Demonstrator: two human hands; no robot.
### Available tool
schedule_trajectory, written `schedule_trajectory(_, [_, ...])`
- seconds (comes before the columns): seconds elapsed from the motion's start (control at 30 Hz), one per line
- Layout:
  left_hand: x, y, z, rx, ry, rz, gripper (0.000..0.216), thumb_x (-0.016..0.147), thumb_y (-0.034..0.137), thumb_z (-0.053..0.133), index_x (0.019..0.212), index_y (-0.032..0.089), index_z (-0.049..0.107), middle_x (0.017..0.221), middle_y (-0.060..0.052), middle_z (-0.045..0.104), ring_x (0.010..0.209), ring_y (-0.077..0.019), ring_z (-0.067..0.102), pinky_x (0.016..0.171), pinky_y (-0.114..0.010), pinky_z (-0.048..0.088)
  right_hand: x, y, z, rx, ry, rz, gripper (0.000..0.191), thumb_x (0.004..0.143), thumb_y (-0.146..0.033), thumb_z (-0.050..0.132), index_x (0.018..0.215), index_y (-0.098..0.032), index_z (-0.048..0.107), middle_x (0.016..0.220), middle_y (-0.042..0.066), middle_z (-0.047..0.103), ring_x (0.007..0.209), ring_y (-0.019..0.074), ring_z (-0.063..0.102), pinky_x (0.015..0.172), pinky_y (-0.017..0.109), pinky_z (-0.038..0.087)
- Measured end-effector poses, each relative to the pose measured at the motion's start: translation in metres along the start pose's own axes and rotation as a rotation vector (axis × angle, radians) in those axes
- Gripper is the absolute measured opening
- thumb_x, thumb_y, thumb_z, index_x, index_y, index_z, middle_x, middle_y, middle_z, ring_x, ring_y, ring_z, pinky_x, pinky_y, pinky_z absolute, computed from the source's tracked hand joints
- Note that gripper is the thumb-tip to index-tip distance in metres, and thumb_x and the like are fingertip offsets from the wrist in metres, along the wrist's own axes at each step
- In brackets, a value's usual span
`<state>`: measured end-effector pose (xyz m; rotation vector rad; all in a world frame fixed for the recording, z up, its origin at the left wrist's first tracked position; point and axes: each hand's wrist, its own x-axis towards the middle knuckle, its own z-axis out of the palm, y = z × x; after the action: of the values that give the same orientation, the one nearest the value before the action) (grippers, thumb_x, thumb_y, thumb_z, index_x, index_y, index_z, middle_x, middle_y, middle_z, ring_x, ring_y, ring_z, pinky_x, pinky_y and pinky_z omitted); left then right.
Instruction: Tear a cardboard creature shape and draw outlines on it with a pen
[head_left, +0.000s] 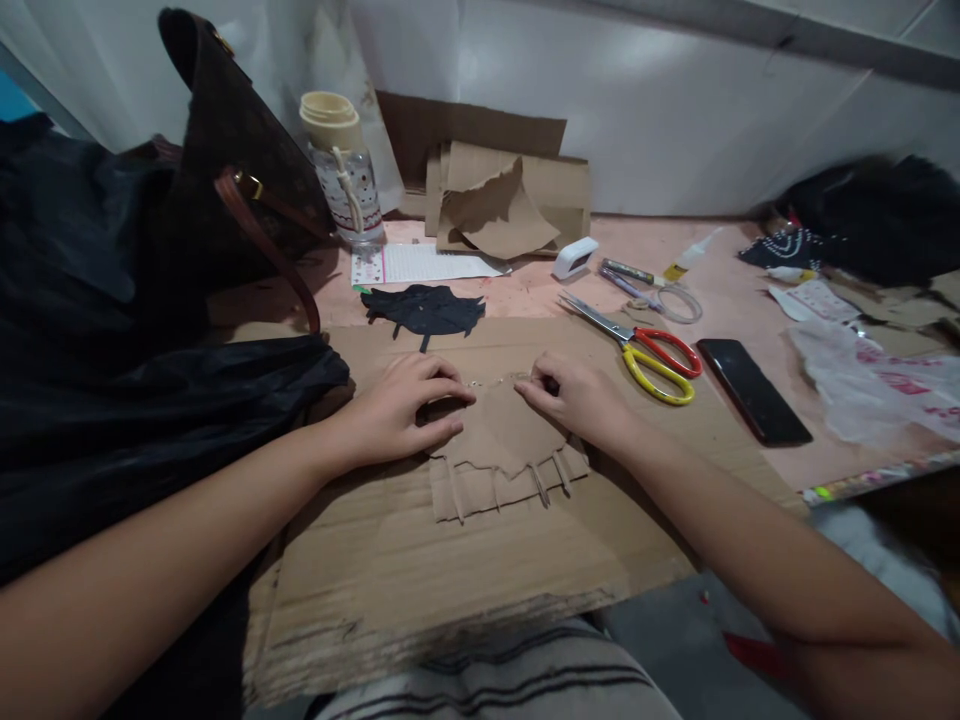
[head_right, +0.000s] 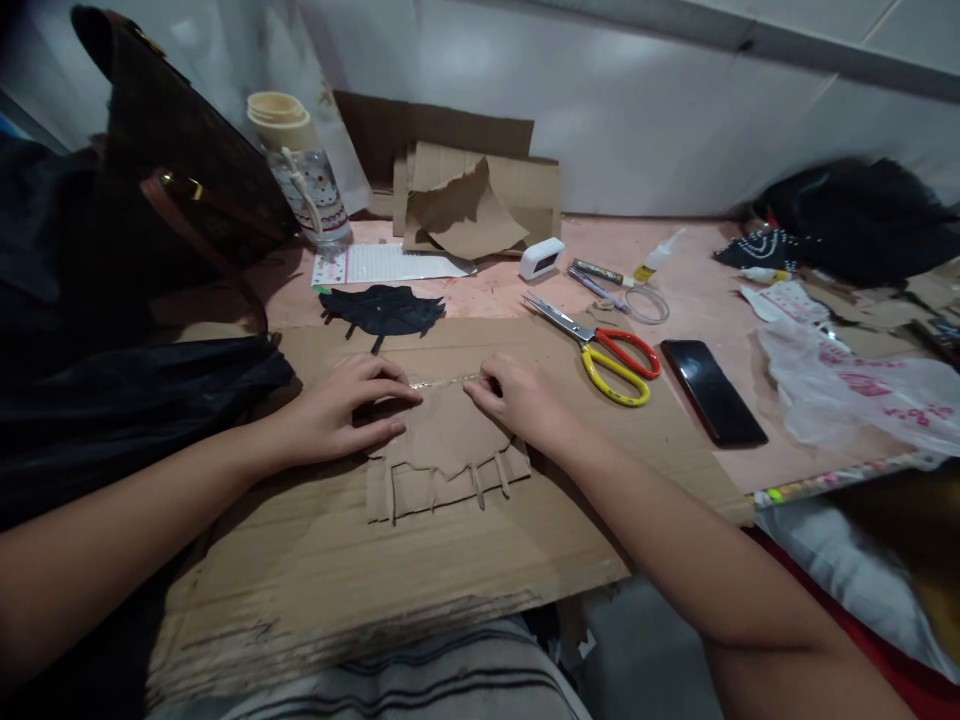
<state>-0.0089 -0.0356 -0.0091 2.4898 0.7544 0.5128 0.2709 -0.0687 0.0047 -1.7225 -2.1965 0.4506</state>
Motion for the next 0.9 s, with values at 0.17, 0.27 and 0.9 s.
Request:
schedule_trajectory(0.17, [0.000,-0.001,0.001,0.007,-0.002,-0.008,0.033,0.098,0.044,0.060,0.123,0.027,0.071,0.123,-0.007,0.063,0.115,-0.0271,0.057,0.102,-0.043,0.041,0.001,0.000,-0.006,0.068,-0.006,0.037,0.025,0.092,-0.042,0.066,0.078,-0.021,0.060,0.081,0.003,0.067,0.073,0.0184,0.056,0.065,0.031,0.037])
schedule_trajectory(0.27, [0.000,-0.002,0.001,0.009,-0.005,-0.012,0.035,0.099,0.045,0.058,0.127,0.027,0.068,0.124,-0.008,0.063,0.117,-0.0275,0.056,0.104,-0.044,0.041,-0.002,-0.003,-0.016,0.158,-0.044,0.119,0.023,0.086,-0.046,0.072,0.088,-0.023,0.067,0.082,0.001,0.070,0.073,0.0185,0.059,0.063,0.030,0.039])
schedule_trajectory(0.9, [-0.008,-0.028,-0.060,-0.329,0.557,-0.706,0.070,0.085,0.062,0.063,0.141,0.026,0.043,0.076,0.003,0.063,0.065,-0.0189,0.063,0.056,-0.028,0.045,0.029,0.042,-0.075,0.224,0.491,0.070,0.026,0.099,-0.039,0.051,0.109,-0.020,0.066,0.108,0.009,0.073,0.097,0.0207,0.068,0.087,0.035,0.052])
